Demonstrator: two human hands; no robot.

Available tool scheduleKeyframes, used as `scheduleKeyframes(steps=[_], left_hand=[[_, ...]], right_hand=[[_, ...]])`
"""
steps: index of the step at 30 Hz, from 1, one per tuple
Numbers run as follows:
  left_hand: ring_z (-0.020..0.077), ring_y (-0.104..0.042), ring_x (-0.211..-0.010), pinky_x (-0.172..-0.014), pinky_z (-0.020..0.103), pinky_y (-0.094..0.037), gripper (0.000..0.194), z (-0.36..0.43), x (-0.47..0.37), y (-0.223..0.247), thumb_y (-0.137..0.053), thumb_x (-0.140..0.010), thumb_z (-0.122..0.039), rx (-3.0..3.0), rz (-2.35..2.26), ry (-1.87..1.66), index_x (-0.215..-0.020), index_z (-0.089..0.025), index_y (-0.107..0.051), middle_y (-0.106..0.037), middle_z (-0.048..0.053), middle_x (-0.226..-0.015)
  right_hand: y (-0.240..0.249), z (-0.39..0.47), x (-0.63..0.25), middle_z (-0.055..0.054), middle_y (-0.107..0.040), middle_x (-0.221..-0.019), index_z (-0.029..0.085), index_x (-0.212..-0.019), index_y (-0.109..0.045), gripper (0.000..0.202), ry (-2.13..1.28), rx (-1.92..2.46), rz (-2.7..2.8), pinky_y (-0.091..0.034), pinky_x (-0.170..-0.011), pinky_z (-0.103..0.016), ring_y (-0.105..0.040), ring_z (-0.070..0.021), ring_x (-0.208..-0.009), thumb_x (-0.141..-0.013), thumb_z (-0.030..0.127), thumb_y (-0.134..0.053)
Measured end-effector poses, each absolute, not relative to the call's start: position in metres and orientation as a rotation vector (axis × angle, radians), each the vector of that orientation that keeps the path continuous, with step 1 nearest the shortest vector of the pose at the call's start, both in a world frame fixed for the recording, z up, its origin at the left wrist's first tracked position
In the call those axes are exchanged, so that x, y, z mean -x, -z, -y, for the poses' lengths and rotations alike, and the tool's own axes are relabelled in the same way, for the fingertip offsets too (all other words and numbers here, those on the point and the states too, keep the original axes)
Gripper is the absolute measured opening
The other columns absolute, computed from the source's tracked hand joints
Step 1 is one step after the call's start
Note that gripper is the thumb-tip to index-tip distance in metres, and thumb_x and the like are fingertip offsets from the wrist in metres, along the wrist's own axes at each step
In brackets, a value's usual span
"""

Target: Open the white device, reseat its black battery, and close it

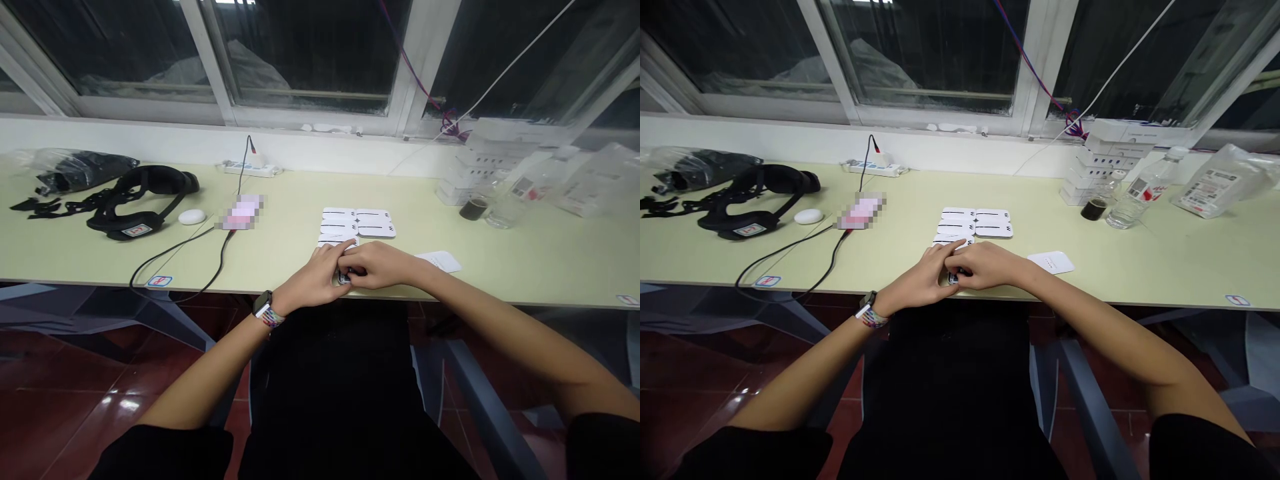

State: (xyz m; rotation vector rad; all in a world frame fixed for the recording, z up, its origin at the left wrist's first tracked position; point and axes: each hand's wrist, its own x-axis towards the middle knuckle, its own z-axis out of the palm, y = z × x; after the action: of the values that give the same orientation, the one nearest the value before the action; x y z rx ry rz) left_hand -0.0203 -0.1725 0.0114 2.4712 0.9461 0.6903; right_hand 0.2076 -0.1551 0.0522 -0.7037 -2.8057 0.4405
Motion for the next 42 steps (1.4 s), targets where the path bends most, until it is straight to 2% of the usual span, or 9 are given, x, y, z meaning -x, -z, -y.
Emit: scheduleKeyframes(steps=[3, 7, 13, 21, 24, 29, 33, 39, 42], left_hand=[[0.0412, -0.052, -0.14, -0.12, 0.06, -0.043, 0.098, 0.171, 0.02, -0.009, -0.076, -0.095, -0.042, -2.43, -0.974, -0.688, -0.176, -0.028, -0.022, -0.063, 0.014, -0.147], [0.041, -0.055, -0.135, -0.118, 0.061, -0.044, 0.105, 0.17, 0.02, -0.009, -0.08, -0.091, -0.039, -2.377, -1.004, -0.68, -0.177, -0.028, -0.019, -0.064, 0.015, -0.141], [0.0432, -0.055, -0.137, -0.114, 0.061, -0.048, 0.109, 0.171, 0.02, -0.012, -0.084, -0.087, -0.038, -2.299, -1.041, -0.684, -0.176, -0.03, -0.022, -0.057, 0.017, -0.154], [0.0422, -0.056, -0.144, -0.117, 0.059, -0.049, 0.109, 0.17, 0.02, -0.011, -0.087, -0.085, -0.039, -2.191, -0.983, -0.753, -0.173, -0.029, -0.026, -0.059, 0.016, -0.157], [0.0429, -0.055, -0.146, -0.118, 0.06, -0.048, 0.11, 0.169, 0.02, -0.011, -0.091, -0.082, -0.044, -2.207, -0.961, -0.789, -0.172, -0.03, -0.03, -0.053, 0.017, -0.164], [0.0371, -0.064, -0.137, -0.12, 0.059, -0.045, 0.104, 0.169, 0.02, -0.011, -0.091, -0.085, -0.04, -2.241, -0.906, -0.758, -0.17, -0.033, -0.031, -0.07, 0.012, -0.144], [0.0385, -0.061, -0.136, -0.117, 0.057, -0.045, 0.101, 0.169, 0.02, -0.009, -0.092, -0.085, -0.041, -2.284, -0.963, -0.732, -0.168, -0.032, -0.035, -0.071, 0.011, -0.141], [0.04, -0.056, -0.139, -0.117, 0.058, -0.044, 0.1, 0.169, 0.02, -0.012, -0.091, -0.085, -0.041, -2.319, -0.977, -0.701, -0.168, -0.031, -0.035, -0.072, 0.011, -0.14], [0.0404, -0.052, -0.142, -0.117, 0.059, -0.046, 0.088, 0.169, 0.02, -0.013, -0.088, -0.086, -0.042, -2.344, -0.966, -0.678, -0.162, -0.029, -0.046, -0.069, 0.011, -0.142]], right_hand=[[-0.052, 0.147, -0.203, 0.003, -0.057, -0.07, 0.021, -0.08, -0.06, 0.01, -0.383, 0.693, 2.842, -0.028, -0.063, -0.029, -0.046, -0.0134, -0.063, -0.086, 0.014, -0.058], [-0.054, 0.143, -0.203, 0.002, -0.059, -0.071, 0.021, -0.083, -0.062, 0.008, -0.368, 0.636, 2.895, -0.026, -0.063, -0.03, -0.042, -0.0134, -0.062, -0.086, 0.014, -0.057], [-0.059, 0.136, -0.196, 0.001, -0.061, -0.071, 0.021, -0.079, -0.06, 0.009, -0.388, 0.579, 2.979, -0.027, -0.063, -0.03, -0.039, -0.0129, -0.059, -0.087, 0.017, -0.057], [-0.073, 0.136, -0.192, 0.003, -0.061, -0.069, 0.022, -0.075, -0.057, 0.013, -0.279, 0.593, 2.989, -0.027, -0.063, -0.03, -0.047, -0.0142, -0.062, -0.083, 0.027, -0.066], [-0.085, 0.14, -0.202, 0.001, -0.067, -0.079, 0.022, -0.081, -0.061, 0.014, -0.256, 0.615, 2.952, -0.028, -0.064, -0.03, -0.053, -0.0153, -0.068, -0.086, 0.032, -0.069], [-0.109, 0.156, -0.231, -0.003, -0.066, -0.1, 0.023, -0.093, -0.065, 0.014, -0.151, 0.779, 2.934, -0.028, -0.064, -0.03, -0.051, -0.0148, -0.07, -0.092, 0.036, -0.07], [-0.12, 0.169, -0.257, -0.005, -0.064, -0.108, 0.024, -0.099, -0.064, 0.021, -0.185, 0.995, 2.878, -0.03, -0.064, -0.03, -0.053, -0.0161, -0.071, -0.095, 0.044, -0.071], [-0.101, 0.175, -0.304, 0.0, -0.062, -0.084, 0.026, -0.11, -0.06, 0.046, -0.434, 1.289, 2.577, -0.042, -0.066, -0.032, -0.059, -0.0211, -0.072, -0.086, 0.058, -0.082], [-0.074, 0.18, -0.327, 0.001, -0.061, -0.081, 0.027, -0.109, -0.063, 0.045, -0.486, 1.297, 2.398, -0.046, -0.066, -0.033, -0.06, -0.0215, -0.072, -0.084, 0.057, -0.085]])
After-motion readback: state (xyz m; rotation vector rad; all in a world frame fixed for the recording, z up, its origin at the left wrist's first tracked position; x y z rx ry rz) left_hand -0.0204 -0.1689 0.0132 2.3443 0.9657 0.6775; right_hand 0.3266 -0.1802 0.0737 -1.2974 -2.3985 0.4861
